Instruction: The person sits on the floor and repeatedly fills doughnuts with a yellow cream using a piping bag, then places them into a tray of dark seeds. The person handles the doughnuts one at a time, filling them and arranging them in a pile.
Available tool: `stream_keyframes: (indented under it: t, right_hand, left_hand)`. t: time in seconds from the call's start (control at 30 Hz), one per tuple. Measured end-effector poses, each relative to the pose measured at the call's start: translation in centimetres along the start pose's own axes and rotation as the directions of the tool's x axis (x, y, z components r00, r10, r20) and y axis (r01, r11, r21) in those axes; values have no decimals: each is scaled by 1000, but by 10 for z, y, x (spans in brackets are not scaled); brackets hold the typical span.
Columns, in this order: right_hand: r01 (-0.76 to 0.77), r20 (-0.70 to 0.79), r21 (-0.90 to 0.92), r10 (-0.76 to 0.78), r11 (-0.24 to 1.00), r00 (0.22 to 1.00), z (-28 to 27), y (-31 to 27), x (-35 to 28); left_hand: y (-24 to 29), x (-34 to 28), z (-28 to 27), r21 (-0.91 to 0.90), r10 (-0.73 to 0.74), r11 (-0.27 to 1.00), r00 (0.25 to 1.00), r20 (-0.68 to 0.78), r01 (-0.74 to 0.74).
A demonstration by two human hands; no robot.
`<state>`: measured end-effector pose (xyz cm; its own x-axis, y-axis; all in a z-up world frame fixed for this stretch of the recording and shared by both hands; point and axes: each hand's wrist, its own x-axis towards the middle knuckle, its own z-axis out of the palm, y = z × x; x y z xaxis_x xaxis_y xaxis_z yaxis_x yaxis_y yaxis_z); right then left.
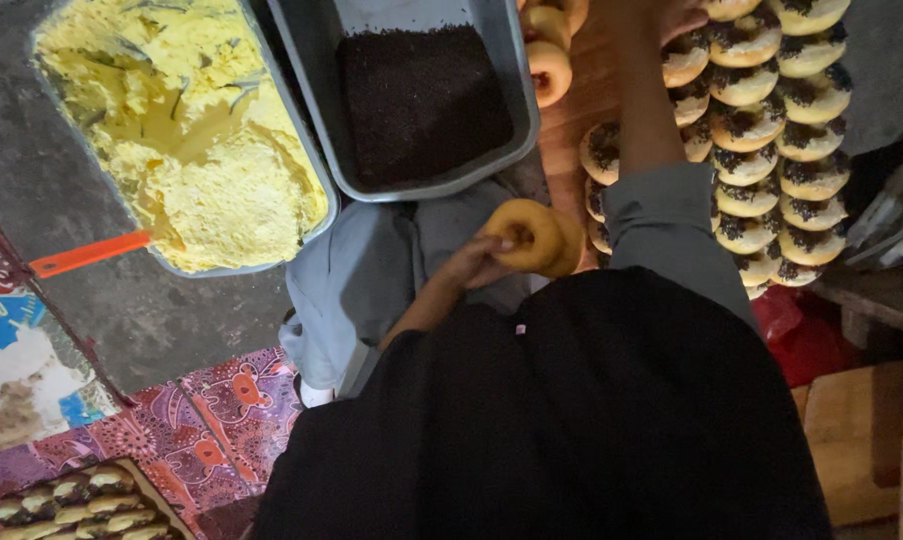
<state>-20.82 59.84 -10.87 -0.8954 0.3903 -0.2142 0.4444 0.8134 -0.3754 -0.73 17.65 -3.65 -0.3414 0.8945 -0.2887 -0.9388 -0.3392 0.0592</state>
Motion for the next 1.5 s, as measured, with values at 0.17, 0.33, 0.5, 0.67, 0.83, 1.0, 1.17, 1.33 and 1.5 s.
stream_keyframes:
  t: [0.17, 0.33, 0.5, 0.67, 0.83, 1.0, 1.17, 1.33, 1.5]
  right_hand:
    - [-3, 23, -32, 4, 999, 1000, 3, 14, 14]
    - [-3, 18, -53, 4, 999, 1000, -1, 27, 19]
    - [-19, 2, -70, 19, 997, 1000, -14, 37, 5]
    - [29, -117, 2, -28, 1000, 993, -36, 11, -34]
    - [288, -163, 486, -238, 825, 958, -64, -53, -123]
    - [144, 119, 857, -461, 495, 880, -46, -122, -274]
    - [-271, 438, 808, -227, 523, 870, -15, -154, -345]
    - [-110, 213, 956, -387, 271, 897, 18, -207, -328]
    - [-310, 234, 948, -501, -72, 833, 19, -313, -351]
  left_hand:
    - [0, 1, 5, 23, 15, 1000, 1000, -15, -14]
    - [1, 2, 5, 59, 56, 997, 998, 39, -58]
    - [-2, 6, -11, 84, 1, 996, 1000, -11, 0]
    - [-8, 11, -18, 49, 65, 997, 997, 40, -67]
    - [-3, 8, -7, 23, 120, 992, 991, 64, -122]
    - [2, -23, 0, 4, 298, 954, 953, 46, -298]
    - [1, -87, 6, 173, 471, 872, 881, -44, -457]
    - [29, -161, 30, 339, 855, 518, 491, -167, -786]
    - [59, -237, 34, 412, 910, 354, 207, -360, -840]
